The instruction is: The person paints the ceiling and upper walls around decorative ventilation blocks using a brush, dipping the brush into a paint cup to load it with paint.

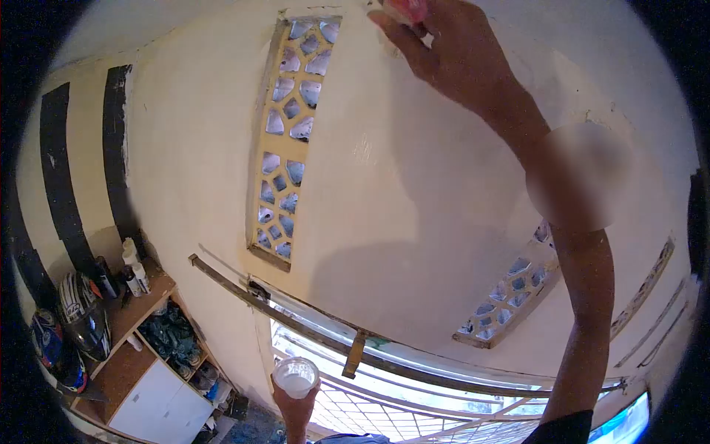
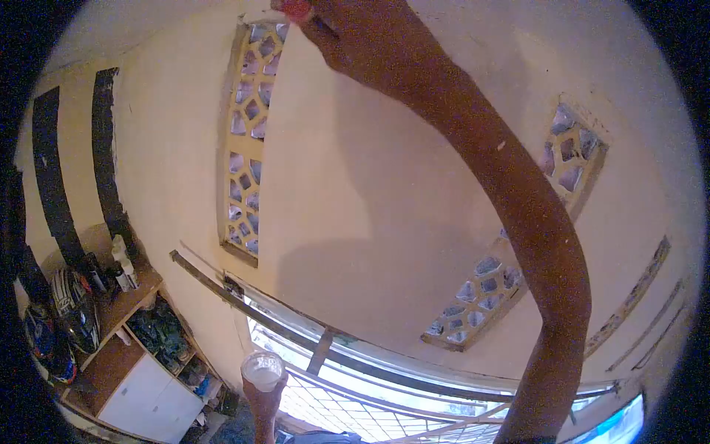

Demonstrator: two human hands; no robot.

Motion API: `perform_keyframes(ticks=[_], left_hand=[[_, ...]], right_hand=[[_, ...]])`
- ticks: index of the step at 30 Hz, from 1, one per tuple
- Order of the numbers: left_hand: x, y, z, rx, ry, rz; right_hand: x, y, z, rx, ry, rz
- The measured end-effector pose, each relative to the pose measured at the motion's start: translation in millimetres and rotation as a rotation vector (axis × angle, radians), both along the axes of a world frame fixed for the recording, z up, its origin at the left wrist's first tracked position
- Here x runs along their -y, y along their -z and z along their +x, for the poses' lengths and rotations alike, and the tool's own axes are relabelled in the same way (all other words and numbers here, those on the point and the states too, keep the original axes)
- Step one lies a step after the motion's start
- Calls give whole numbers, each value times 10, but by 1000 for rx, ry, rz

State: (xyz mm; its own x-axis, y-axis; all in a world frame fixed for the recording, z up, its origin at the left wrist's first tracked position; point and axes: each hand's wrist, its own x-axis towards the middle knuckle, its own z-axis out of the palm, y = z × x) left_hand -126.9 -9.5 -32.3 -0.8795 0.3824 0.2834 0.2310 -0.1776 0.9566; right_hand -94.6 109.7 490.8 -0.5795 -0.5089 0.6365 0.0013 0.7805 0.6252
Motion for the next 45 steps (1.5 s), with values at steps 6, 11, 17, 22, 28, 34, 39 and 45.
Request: perform_keyframes(ticks=[6,11,17,22,28,34,39,45], left_hand=[[-57,134,-2,14,0,1],[-159,154,32,-93,-23,55],[-228,61,90,-4,40,33],[-185,-115,107,-79,-23,7],[-101,5,67,-46,-5,9],[-130,-76,102,-38,60,36],[-177,-31,97,-168,25,-58],[-198,-31,106,-176,7,-100]], right_hand=[[-194,1160,-70,293,-210,-488],[-261,1364,52,579,65,-722],[-405,638,131,226,126,-396],[-397,0,110,-164,-29,276],[-214,14,329,-187,-30,375],[-151,1225,159,658,34,-683],[-341,1266,112,618,135,-550],[-304,416,144,267,180,-398]])
